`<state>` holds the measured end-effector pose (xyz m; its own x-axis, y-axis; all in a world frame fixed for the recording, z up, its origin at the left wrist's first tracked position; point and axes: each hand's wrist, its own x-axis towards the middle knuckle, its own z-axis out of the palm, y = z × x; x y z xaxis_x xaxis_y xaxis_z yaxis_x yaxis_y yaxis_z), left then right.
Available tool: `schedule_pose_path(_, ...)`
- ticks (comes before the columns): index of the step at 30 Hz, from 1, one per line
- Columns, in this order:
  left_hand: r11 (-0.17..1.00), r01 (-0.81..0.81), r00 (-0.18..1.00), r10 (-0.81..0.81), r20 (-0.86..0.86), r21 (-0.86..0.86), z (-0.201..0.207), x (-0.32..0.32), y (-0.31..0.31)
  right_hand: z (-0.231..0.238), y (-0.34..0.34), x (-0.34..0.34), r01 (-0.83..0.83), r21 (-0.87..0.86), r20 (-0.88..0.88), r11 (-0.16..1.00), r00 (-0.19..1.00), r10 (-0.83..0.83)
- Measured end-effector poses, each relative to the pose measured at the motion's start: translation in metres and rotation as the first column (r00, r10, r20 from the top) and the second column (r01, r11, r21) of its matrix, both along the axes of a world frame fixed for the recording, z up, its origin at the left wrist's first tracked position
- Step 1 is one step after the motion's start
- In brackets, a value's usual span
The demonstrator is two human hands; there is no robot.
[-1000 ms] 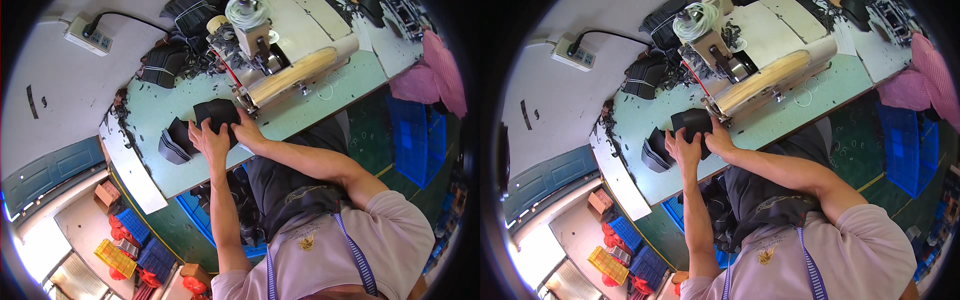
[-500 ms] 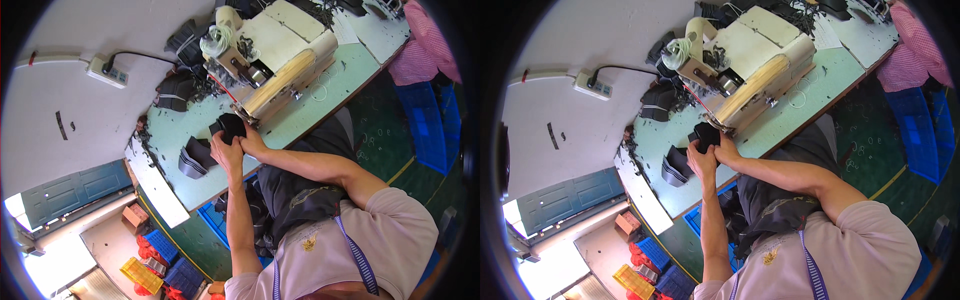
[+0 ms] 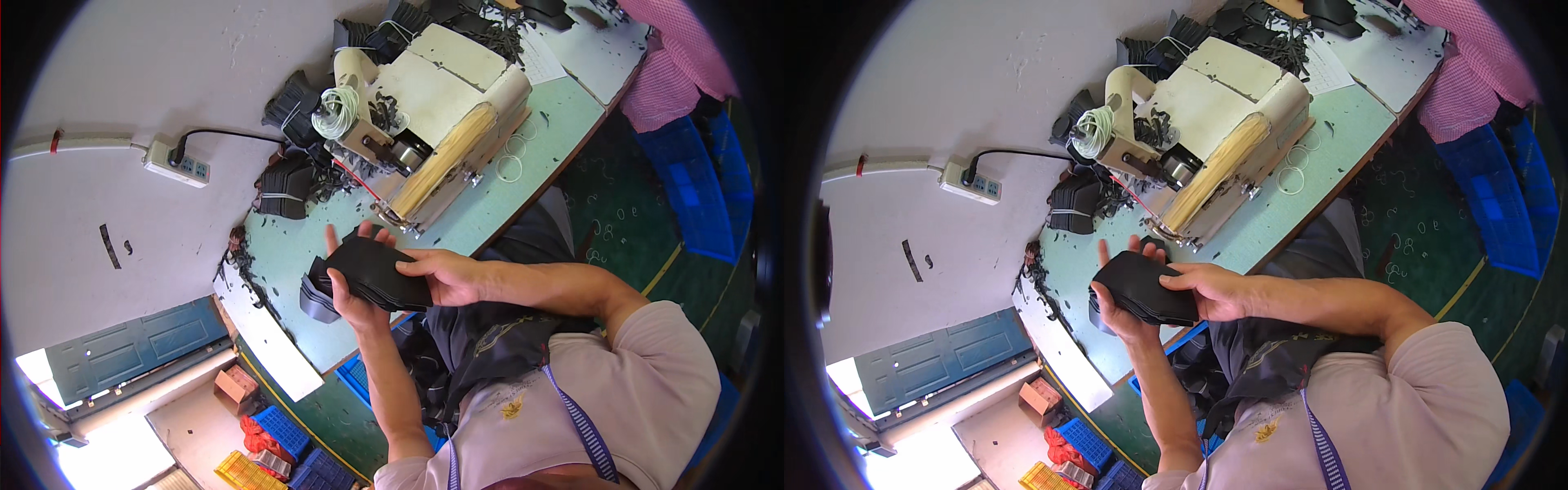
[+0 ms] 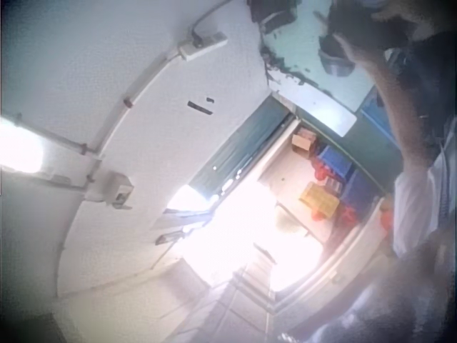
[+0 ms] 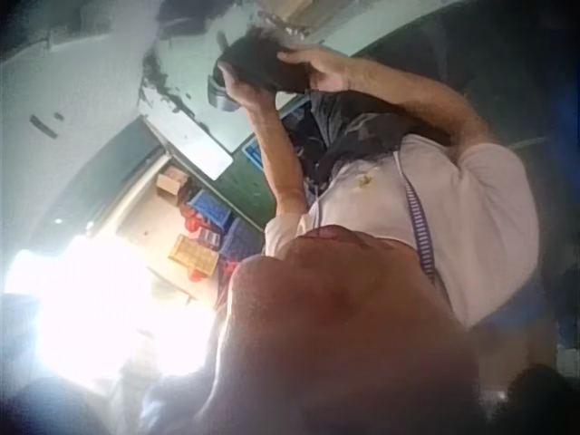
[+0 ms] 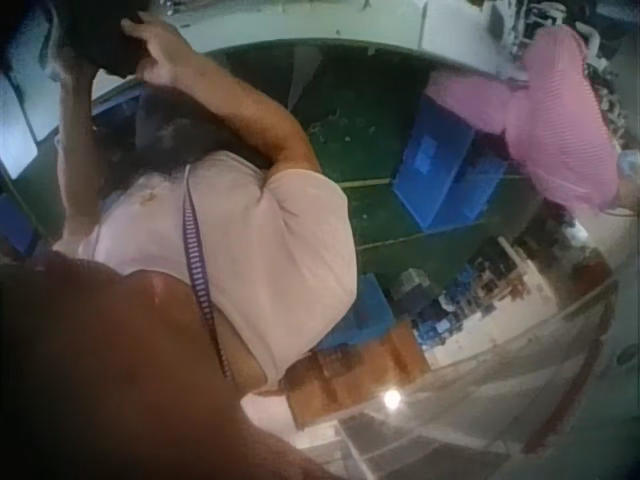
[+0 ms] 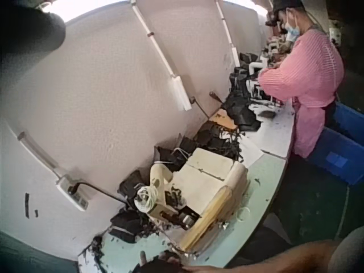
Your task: Skiving the edges of leather shoe upper components using a skiving machine and then stacking them.
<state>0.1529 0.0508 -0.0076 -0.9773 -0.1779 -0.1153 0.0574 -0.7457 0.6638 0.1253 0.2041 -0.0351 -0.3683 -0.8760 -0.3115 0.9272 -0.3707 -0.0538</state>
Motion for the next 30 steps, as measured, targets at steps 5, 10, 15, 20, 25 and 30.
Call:
schedule_pose_path(5,0.956,-0.094,0.993,0.070,-0.094,-0.277,-0.007,-0.019,0.015,0.036,0.016,-0.012,0.069,0.058,0.058,0.996,0.996,-0.073)
schedule_pose_path(10,0.937,0.296,0.953,-0.277,0.119,-0.188,0.019,-0.042,-0.009,0.020,0.031,-0.031,0.326,0.375,-0.358,0.868,0.915,-0.189)
schedule_pose_path(15,0.722,0.512,0.834,-0.290,0.469,-0.465,0.025,-0.080,-0.024,0.023,0.041,-0.037,0.429,0.527,-0.529,0.733,0.841,-0.113)
schedule_pose_path(20,0.310,0.577,0.806,-0.067,0.588,-0.756,0.009,-0.105,-0.025,0.011,0.044,-0.044,0.340,0.558,-0.350,0.756,0.924,-0.157)
schedule_pose_path(25,0.249,0.628,0.751,0.055,0.658,-0.737,0.000,-0.109,-0.022,0.004,0.042,-0.048,0.322,0.546,-0.307,0.773,0.936,-0.172)
schedule_pose_path(30,0.133,0.657,0.734,0.110,0.670,-0.742,0.005,-0.118,-0.021,0.014,0.049,-0.054,0.318,0.533,-0.275,0.784,0.941,-0.195)
